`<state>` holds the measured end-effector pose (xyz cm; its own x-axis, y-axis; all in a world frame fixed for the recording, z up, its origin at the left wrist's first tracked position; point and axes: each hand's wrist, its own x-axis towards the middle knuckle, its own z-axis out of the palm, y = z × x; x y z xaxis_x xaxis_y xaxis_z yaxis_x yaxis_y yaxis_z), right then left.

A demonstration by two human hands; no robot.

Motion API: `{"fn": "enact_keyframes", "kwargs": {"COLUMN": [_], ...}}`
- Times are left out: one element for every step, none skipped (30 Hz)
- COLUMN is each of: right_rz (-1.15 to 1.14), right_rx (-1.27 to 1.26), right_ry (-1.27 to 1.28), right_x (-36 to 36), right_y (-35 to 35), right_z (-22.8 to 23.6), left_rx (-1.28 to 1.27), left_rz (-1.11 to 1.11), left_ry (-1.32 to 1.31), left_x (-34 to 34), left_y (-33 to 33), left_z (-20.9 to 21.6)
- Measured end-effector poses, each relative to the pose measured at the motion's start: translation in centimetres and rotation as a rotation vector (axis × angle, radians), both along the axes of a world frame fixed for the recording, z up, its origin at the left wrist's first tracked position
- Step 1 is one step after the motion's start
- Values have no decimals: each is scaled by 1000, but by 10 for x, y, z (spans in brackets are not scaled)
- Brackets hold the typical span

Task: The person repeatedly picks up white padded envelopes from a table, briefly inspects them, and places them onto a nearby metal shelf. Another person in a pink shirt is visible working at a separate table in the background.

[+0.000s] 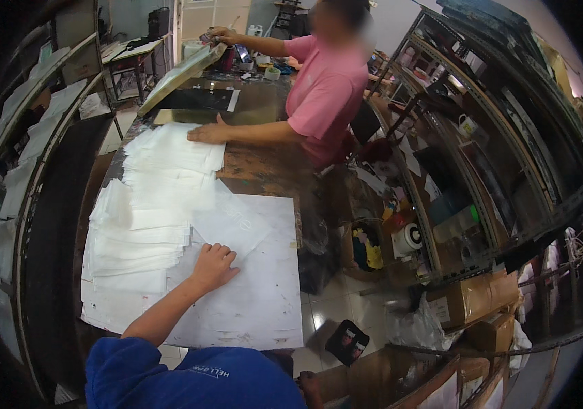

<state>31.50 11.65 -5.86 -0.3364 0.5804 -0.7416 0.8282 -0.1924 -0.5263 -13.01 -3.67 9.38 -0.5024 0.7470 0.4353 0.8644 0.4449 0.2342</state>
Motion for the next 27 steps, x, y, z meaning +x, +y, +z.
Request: {"fn": "enact_keyframes", "kwargs": {"right_rz": [-20,-40,-55,-151,-245,-336,-353,-368,-354,-341,-339,-343,-293,-248,-145,-42,45,134,224,272,321,367,381,391,399,406,410], "right_rx": [-24,-44,-64,-45,-29,-11,54,118,187,254,266,276,228,181,161,143,123,101,81,67,52,38,28,30,33,42,49], "right_ry": [21,42,63,119,173,227,285,343,417,486,562,635,655,673,714,754,740,727,711,694,677,659,623,612,601,594,599], "right_x": [5,11,13,12,8,5,1,-9,-26,-48,-70,-91,-113,-132,-144,-153,-164,-175,-182,-185,-187,-189,-191,-193,-194,-194,-193], "right_y": [0,3,6,9,11,14,23,34,43,50,54,55,52,48,45,42,37,30,23,19,15,11,7,3,0,-2,-3], "right_z": [-5,-14,-19,-25,-27,-29,-29,-24,-7,17,41,65,96,122,134,144,156,166,172,169,165,163,163,164,166,167,164], "left_rx": [-25,-46,-87,-128,-171,-163,-154,-148,-135,-126,-120,-92,-65,-37,-26,-11,8,12,20,28,39,51,65,43,21,2,-5], "left_rz": [30,61,71,82,95,68,42,18,15,11,2,-17,-30,-48,-69,-91,-107,-123,-139,-149,-161,-176,-186,-195,-206,-220,-225], "left_ry": [-4,-7,8,23,37,-3,-42,-81,-112,-147,-184,-213,-242,-273,-315,-357,-397,-421,-447,-466,-476,-486,-491,-508,-525,-537,-542], "left_x": [1,1,-2,-7,-9,-10,-10,-8,-1,11,24,39,55,69,84,96,107,115,122,127,132,136,138,140,142,143,144], "left_y": [6,13,18,24,27,28,29,29,27,25,23,21,19,18,16,15,14,11,9,6,5,4,2,0,-2,-3,-3], "left_z": [-10,-18,-24,-28,-28,-27,-25,-22,-19,-15,-12,-13,-14,-16,-17,-17,-17,-17,-15,-14,-15,-15,-14,-14,-13,-12,-11]}}
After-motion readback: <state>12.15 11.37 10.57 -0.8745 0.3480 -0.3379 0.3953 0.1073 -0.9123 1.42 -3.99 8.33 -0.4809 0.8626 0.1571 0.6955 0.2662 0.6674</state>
